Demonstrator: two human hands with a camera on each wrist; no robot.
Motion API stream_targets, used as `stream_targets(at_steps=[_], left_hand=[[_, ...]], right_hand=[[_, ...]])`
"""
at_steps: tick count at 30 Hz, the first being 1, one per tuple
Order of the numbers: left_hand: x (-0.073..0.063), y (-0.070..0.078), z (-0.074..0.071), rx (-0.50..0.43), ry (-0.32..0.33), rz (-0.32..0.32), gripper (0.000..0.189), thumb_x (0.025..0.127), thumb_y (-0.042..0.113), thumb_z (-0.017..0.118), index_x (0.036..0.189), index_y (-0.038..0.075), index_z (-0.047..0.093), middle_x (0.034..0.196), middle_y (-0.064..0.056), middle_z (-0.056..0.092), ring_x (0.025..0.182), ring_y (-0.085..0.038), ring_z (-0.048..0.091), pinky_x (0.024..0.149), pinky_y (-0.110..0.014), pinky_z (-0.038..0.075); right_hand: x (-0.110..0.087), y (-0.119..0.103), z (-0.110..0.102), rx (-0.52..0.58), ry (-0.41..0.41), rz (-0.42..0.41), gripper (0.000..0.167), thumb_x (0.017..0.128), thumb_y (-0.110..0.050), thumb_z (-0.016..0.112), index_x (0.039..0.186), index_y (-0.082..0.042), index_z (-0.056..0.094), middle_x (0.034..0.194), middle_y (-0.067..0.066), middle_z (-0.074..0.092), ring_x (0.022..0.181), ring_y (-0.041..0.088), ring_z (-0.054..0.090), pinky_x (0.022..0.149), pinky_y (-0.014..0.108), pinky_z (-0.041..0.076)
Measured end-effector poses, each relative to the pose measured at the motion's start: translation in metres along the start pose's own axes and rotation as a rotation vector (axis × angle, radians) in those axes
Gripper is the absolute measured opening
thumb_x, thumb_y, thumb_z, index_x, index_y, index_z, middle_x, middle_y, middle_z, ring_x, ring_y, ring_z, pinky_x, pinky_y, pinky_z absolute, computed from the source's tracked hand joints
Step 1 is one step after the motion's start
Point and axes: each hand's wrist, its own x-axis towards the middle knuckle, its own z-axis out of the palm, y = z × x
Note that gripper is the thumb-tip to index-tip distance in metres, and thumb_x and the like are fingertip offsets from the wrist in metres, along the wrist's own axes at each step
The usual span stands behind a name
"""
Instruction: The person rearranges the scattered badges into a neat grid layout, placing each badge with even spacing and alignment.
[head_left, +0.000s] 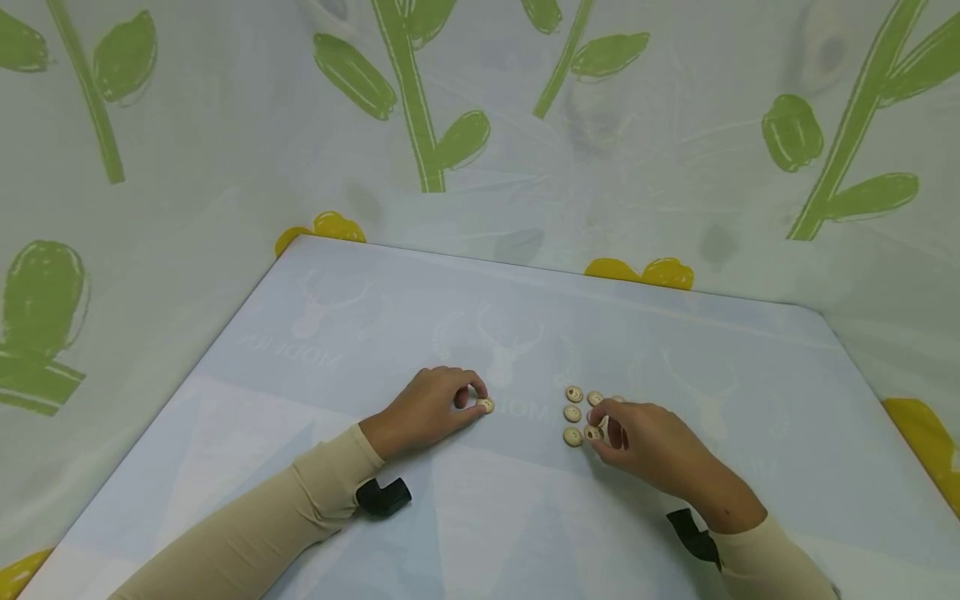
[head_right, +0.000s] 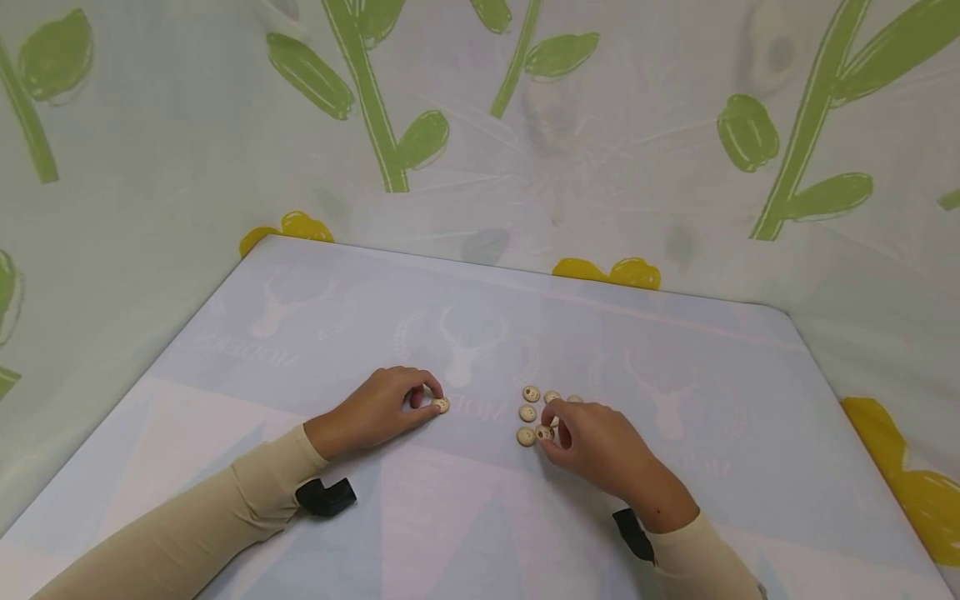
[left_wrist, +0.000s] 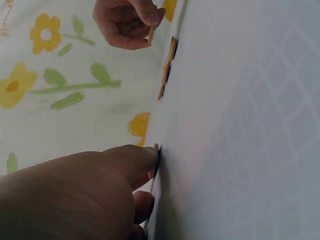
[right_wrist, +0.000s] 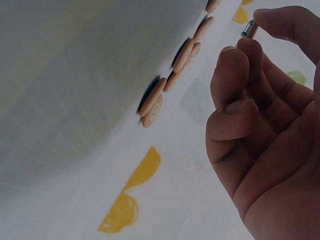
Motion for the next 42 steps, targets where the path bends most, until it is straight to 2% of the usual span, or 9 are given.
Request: stream_targets(at_steps=[4,8,15,24,42], left_hand=[[0.000,0.001,-0.001,-0.012,0.001,-0.003,0.015,0.094,0.037,0.069,0.101,0.023,0.070,0.074,0.011,0.052,0.065,-0.006,0.044,0.077,-0.029,0.041],[0.000,0.001,0.000,-0.016,0.000,-0.010,0.017,0.095,0.037,0.068,0.102,0.022,0.069,0.074,0.010,0.052,0.064,-0.006,0.043,0.082,-0.032,0.042],[0.001,0.001,0.001,-0.016,0.010,-0.010,0.016,0.094,0.037,0.069,0.102,0.022,0.069,0.073,0.009,0.052,0.064,-0.007,0.043,0.072,-0.028,0.040],[0.002,0.001,0.004,-0.012,0.011,-0.027,0.017,0.094,0.036,0.069,0.105,0.022,0.069,0.072,0.010,0.051,0.064,-0.007,0.044,0.068,-0.026,0.040],[0.002,0.000,0.003,0.022,0.019,0.029,0.017,0.092,0.032,0.073,0.104,0.021,0.070,0.074,0.008,0.052,0.067,-0.007,0.044,0.077,-0.031,0.040]], right_hand=[[-0.003,0.002,0.000,0.003,-0.006,0.006,0.016,0.086,-0.018,0.076,0.098,-0.017,0.067,0.068,-0.013,0.052,0.059,0.001,0.043,0.054,0.021,0.039],[-0.008,0.005,0.001,0.003,-0.013,0.025,0.015,0.086,-0.019,0.077,0.098,-0.018,0.067,0.067,-0.012,0.052,0.059,0.001,0.043,0.053,0.021,0.039],[-0.014,0.015,0.004,0.021,-0.052,0.083,0.015,0.086,-0.018,0.076,0.098,-0.017,0.068,0.068,-0.011,0.054,0.060,0.003,0.046,0.055,0.022,0.040],[-0.016,0.024,0.003,0.031,-0.085,0.118,0.015,0.087,-0.021,0.075,0.099,-0.018,0.067,0.070,-0.011,0.058,0.061,0.005,0.049,0.055,0.023,0.041],[-0.019,0.037,0.002,0.086,-0.116,0.121,0.016,0.088,-0.016,0.075,0.101,-0.016,0.065,0.068,-0.010,0.057,0.061,0.005,0.048,0.056,0.023,0.041]])
